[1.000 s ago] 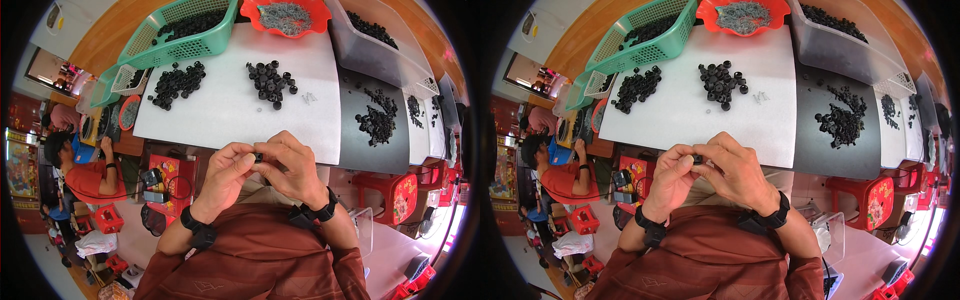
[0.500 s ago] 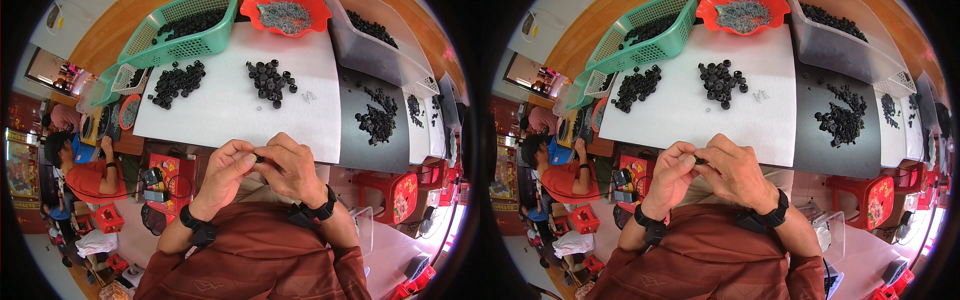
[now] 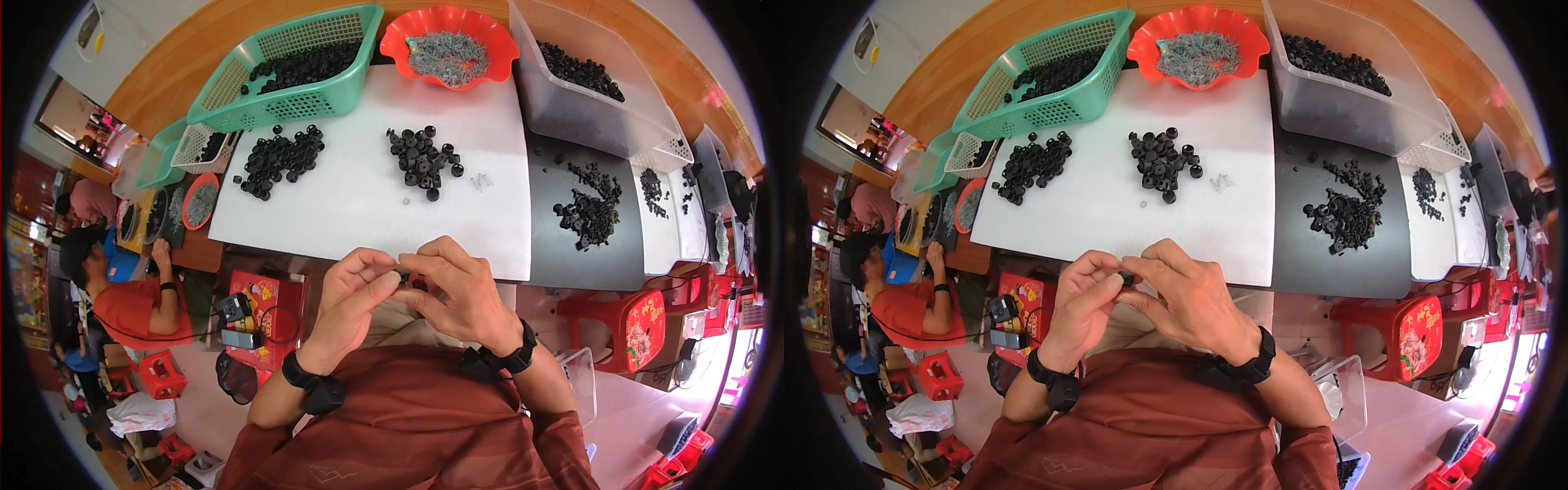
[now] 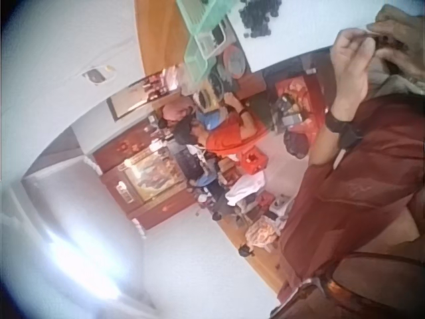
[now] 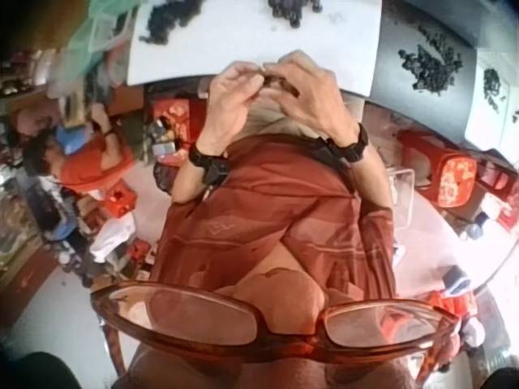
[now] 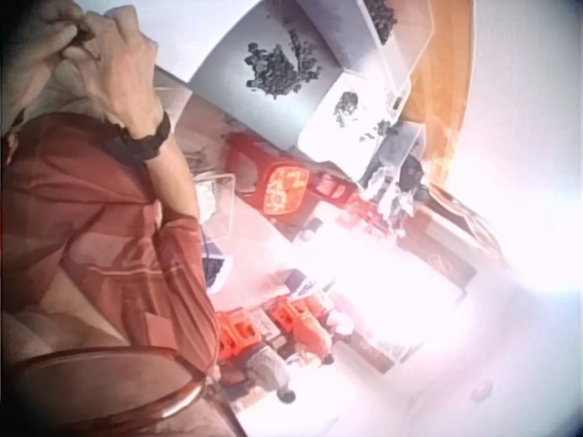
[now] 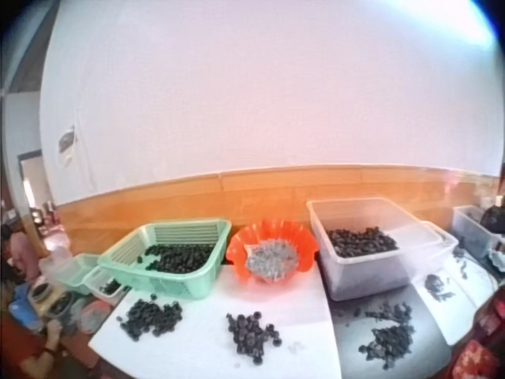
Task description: The person is manually inserting small silver pins into black plastic circular components.
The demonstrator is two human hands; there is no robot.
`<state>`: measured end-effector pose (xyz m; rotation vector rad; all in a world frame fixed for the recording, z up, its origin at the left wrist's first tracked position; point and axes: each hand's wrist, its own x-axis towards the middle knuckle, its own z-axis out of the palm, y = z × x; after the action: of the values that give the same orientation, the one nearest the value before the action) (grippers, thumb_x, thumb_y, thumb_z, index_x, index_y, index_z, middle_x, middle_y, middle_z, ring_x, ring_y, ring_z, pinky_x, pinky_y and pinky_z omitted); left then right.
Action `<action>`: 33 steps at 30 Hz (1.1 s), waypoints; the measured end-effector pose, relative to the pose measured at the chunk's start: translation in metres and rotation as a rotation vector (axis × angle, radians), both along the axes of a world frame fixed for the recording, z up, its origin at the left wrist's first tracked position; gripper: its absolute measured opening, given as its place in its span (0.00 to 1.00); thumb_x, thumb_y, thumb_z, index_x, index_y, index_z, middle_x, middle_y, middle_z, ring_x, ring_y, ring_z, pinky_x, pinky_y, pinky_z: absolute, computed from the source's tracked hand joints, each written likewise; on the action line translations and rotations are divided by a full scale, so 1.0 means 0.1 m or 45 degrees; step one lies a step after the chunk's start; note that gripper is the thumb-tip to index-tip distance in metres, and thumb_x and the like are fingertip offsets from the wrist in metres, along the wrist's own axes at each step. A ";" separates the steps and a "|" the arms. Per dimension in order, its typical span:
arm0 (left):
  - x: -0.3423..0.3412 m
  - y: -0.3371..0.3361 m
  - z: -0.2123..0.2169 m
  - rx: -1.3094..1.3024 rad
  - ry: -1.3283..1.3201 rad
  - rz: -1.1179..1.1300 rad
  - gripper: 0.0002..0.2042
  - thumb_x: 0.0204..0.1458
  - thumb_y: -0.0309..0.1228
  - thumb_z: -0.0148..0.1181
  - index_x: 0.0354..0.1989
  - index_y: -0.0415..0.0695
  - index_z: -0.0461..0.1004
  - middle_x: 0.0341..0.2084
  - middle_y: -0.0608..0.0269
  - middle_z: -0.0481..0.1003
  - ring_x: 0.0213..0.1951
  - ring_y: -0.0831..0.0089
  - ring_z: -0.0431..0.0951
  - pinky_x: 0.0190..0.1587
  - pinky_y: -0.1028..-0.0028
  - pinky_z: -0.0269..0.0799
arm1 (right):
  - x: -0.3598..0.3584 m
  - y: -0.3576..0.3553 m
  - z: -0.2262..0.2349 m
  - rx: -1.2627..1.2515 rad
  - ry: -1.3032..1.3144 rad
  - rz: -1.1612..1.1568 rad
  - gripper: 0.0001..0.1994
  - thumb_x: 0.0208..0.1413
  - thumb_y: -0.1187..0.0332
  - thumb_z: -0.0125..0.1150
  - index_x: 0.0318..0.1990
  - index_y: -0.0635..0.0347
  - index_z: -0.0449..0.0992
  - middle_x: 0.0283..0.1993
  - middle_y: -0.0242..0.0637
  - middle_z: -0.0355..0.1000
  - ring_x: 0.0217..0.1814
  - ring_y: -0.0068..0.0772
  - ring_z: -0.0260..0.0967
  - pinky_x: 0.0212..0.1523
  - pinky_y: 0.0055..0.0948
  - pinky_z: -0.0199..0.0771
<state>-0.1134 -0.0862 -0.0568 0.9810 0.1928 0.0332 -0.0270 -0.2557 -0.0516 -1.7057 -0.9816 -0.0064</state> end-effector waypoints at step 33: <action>-0.14 0.21 -0.14 0.466 -0.117 0.153 0.09 0.57 0.20 0.64 0.45 0.34 0.76 0.42 0.57 0.80 0.44 0.76 0.79 0.50 0.76 0.74 | 0.92 -0.25 0.13 -0.712 -0.349 -0.452 0.04 0.56 0.74 0.59 0.36 0.58 0.79 0.39 0.39 0.72 0.33 0.52 0.73 0.35 0.45 0.72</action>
<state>-0.1277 -0.0651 -0.0712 1.3286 0.1636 0.2297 0.0653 -0.2805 -0.0382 -2.4298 -0.9146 -0.2218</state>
